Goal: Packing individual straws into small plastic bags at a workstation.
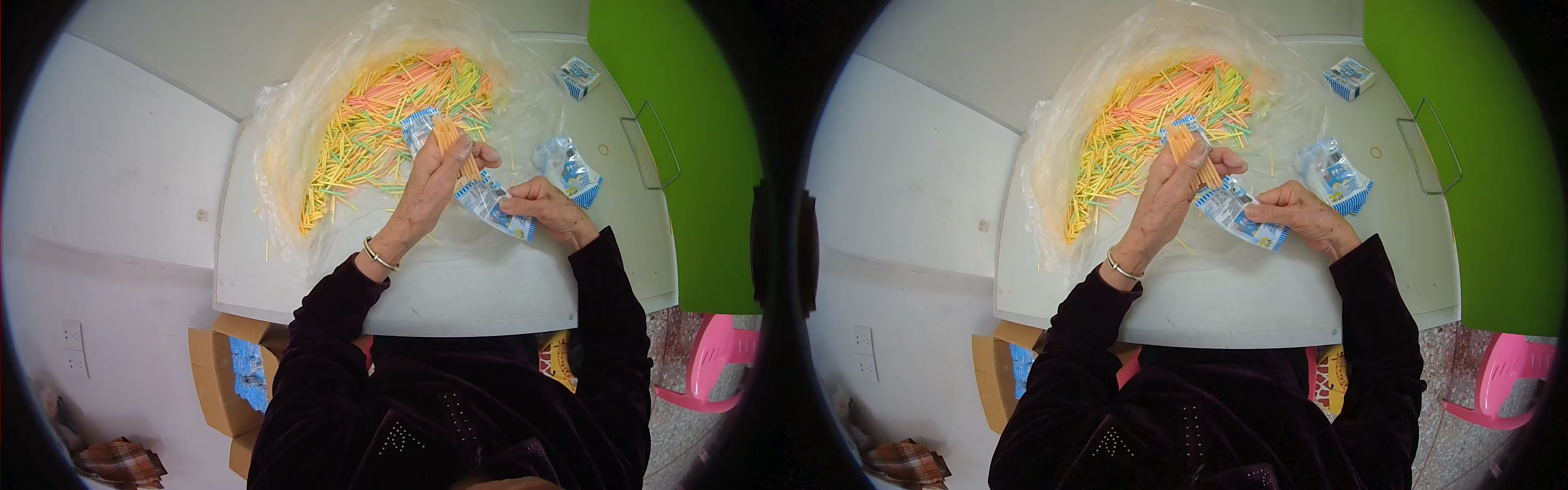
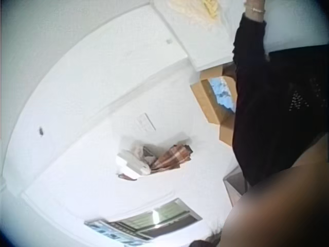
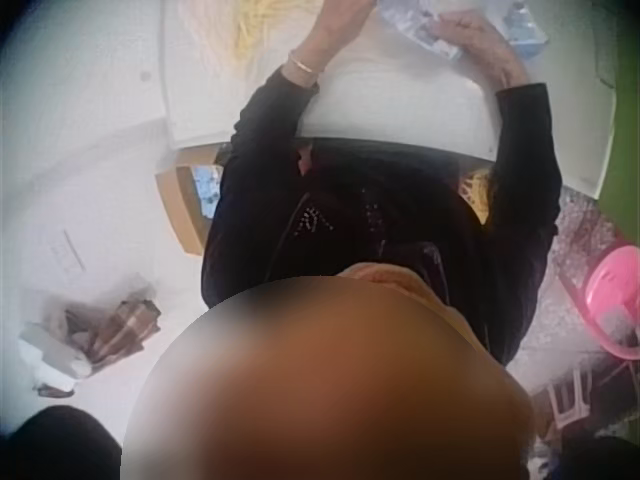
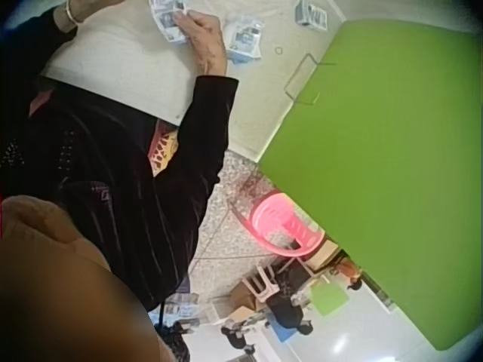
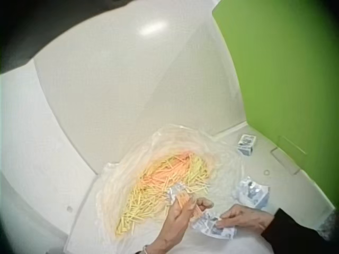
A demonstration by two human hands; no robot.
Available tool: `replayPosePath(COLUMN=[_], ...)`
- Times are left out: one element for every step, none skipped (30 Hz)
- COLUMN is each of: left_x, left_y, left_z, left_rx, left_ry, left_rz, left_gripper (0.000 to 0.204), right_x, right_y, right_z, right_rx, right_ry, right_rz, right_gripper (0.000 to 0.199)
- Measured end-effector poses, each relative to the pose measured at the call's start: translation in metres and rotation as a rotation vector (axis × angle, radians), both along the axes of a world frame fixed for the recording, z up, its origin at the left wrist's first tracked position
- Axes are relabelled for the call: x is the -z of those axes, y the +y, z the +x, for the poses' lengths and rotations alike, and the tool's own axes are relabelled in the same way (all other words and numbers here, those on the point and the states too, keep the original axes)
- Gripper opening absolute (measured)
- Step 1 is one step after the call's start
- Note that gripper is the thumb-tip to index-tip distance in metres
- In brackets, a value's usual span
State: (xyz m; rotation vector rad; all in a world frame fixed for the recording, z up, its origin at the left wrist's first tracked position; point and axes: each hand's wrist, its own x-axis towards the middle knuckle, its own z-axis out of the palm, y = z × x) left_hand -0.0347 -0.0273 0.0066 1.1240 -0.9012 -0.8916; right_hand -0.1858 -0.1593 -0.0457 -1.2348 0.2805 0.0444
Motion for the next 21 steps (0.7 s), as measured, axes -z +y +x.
replayPosePath(left_x=[-0.001, -0.001, -0.001, -0.001, 0.000, 0.002, 0.003, 0.004, 0.005, 0.005, 0.007, 0.009, 0.009, 0.008, 0.005, 0.002, 0.001, 0.001, 0.000, 0.002, 0.006], left_y=[0.000, 0.000, 0.000, 0.000, 0.000, -0.001, -0.002, -0.002, -0.003, -0.003, -0.003, -0.004, -0.003, -0.004, -0.005, -0.006, -0.005, -0.005, -0.006, -0.007, -0.006], left_z=[-0.001, -0.001, -0.002, -0.002, -0.003, -0.004, -0.004, -0.005, -0.007, -0.007, -0.007, -0.006, -0.006, -0.003, 0.002, 0.004, 0.003, 0.002, 0.002, 0.001, 0.000], left_rx=[0.009, 0.008, 0.022, 0.036, 0.035, 0.033, 0.034, 0.035, 0.027, 0.019, 0.021, 0.013, 0.004, 0.003, 0.021, 0.038, 0.037, 0.065, 0.096, 0.097, 0.088], left_ry=[0.013, 0.013, -0.026, -0.065, -0.065, -0.088, -0.110, -0.111, -0.102, -0.093, -0.093, -0.109, -0.124, -0.124, -0.092, -0.060, -0.060, -0.019, 0.021, 0.020, -0.019], left_rz=[0.014, 0.015, 0.031, 0.046, 0.045, 0.036, 0.027, 0.026, 0.007, -0.013, -0.013, -0.009, -0.004, -0.003, -0.006, -0.007, -0.006, -0.002, -0.001, -0.003, -0.021], left_gripper=[0.030, 0.030, 0.030, 0.031, 0.031, 0.032, 0.032, 0.032, 0.033, 0.033, 0.033, 0.033, 0.034, 0.034, 0.034, 0.034, 0.034, 0.034, 0.034, 0.034, 0.033], right_x=[0.000, 0.000, 0.000, -0.001, -0.001, -0.001, -0.001, -0.001, 0.000, 0.001, 0.001, 0.000, 0.000, -0.001, -0.003, -0.005, -0.006, -0.005, -0.004, -0.004, -0.005], right_y=[0.000, 0.001, 0.002, 0.003, 0.004, 0.004, 0.004, 0.004, 0.005, 0.006, 0.006, 0.006, 0.006, 0.006, 0.007, 0.010, 0.011, 0.011, 0.010, 0.010, 0.010], right_z=[0.001, 0.001, 0.001, 0.001, 0.001, 0.001, 0.001, 0.001, 0.001, 0.001, 0.001, 0.000, 0.000, 0.000, 0.001, 0.002, 0.002, 0.002, 0.002, 0.001, 0.002], right_rx=[-0.019, -0.037, -0.038, -0.018, 0.001, 0.000, 0.003, 0.006, 0.007, 0.018, 0.028, 0.030, 0.024, 0.019, 0.019, 0.041, 0.063, 0.062, 0.064, 0.065, 0.066], right_ry=[-0.004, -0.009, -0.008, -0.013, -0.018, -0.018, -0.033, -0.048, -0.048, -0.049, -0.050, -0.050, -0.057, -0.064, -0.063, -0.053, -0.042, -0.042, -0.058, -0.075, -0.076], right_rz=[-0.035, -0.069, -0.069, -0.066, -0.063, -0.063, -0.049, -0.036, -0.036, -0.030, -0.025, -0.025, -0.023, -0.021, -0.021, -0.026, -0.032, -0.031, -0.029, -0.027, -0.029], right_gripper=[0.028, 0.028, 0.028, 0.027, 0.027, 0.027, 0.027, 0.026, 0.026, 0.026, 0.026, 0.026, 0.026, 0.025, 0.025, 0.023, 0.022, 0.022, 0.022, 0.022, 0.022])
